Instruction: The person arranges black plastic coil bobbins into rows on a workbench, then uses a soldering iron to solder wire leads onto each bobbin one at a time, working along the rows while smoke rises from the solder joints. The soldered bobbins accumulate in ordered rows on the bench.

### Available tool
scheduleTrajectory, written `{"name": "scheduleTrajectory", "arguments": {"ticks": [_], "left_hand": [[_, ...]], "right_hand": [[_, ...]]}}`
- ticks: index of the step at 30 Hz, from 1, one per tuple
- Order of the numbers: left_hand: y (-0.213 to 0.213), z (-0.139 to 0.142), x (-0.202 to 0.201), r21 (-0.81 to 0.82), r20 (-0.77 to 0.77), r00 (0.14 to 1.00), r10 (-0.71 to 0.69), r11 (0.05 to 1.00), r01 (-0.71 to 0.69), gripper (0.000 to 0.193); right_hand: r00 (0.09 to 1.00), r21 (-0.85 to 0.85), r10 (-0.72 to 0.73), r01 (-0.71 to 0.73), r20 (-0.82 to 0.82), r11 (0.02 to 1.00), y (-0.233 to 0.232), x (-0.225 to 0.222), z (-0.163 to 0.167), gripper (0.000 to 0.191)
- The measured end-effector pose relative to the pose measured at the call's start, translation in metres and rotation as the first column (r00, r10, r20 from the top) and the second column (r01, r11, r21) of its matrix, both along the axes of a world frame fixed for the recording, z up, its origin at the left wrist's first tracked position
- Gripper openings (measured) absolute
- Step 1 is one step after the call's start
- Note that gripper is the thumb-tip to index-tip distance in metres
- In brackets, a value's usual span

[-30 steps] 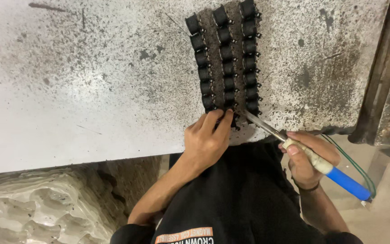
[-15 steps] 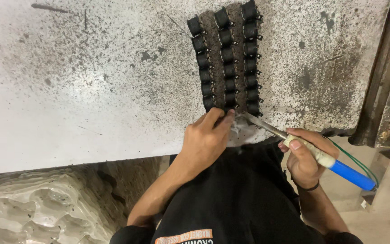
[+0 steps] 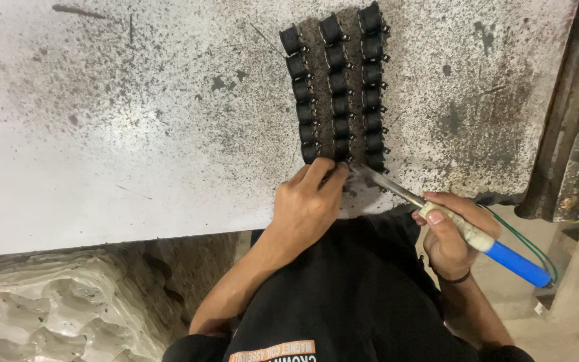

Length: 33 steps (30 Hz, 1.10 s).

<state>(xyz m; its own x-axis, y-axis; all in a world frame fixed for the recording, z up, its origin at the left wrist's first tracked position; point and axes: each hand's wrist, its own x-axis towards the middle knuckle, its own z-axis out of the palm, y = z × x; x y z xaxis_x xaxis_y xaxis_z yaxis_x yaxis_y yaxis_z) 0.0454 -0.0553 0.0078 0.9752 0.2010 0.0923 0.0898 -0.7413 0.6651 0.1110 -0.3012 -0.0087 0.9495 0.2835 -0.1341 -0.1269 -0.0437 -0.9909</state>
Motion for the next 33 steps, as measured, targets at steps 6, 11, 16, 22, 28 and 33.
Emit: {"name": "scheduleTrajectory", "arguments": {"ticks": [6, 11, 16, 22, 28, 33], "left_hand": [[-0.003, -0.001, 0.0, 0.005, 0.01, 1.0, 0.014, 1.0, -0.014, 0.03], [-0.003, -0.003, 0.0, -0.002, 0.072, 0.997, 0.033, 0.999, -0.033, 0.026], [0.001, -0.002, -0.004, -0.031, 0.031, 0.999, 0.025, 0.999, -0.024, 0.033], [0.003, -0.003, -0.002, -0.019, 0.054, 0.998, 0.031, 0.999, -0.03, 0.031], [-0.002, -0.012, -0.006, -0.013, 0.075, 0.996, 0.046, 0.999, -0.045, 0.028], [-0.003, -0.01, 0.0, 0.005, 0.052, 0.997, 0.053, 0.999, -0.053, 0.026]], "right_hand": [[0.978, -0.123, 0.165, -0.149, 0.125, 0.981, -0.003, 0.006, 0.005, 0.031], [0.99, 0.01, 0.041, -0.042, 0.137, 0.999, 0.001, 0.011, -0.001, 0.03], [0.979, -0.033, 0.068, -0.063, 0.192, 0.997, 0.003, 0.007, 0.0, 0.031], [0.979, -0.06, 0.073, -0.063, 0.192, 0.996, 0.003, 0.006, 0.004, 0.032], [0.974, -0.017, 0.054, -0.051, 0.219, 0.999, 0.005, 0.006, 0.0, 0.03], [0.977, -0.012, 0.098, -0.098, 0.188, 0.995, 0.0, 0.006, -0.003, 0.031]]}}
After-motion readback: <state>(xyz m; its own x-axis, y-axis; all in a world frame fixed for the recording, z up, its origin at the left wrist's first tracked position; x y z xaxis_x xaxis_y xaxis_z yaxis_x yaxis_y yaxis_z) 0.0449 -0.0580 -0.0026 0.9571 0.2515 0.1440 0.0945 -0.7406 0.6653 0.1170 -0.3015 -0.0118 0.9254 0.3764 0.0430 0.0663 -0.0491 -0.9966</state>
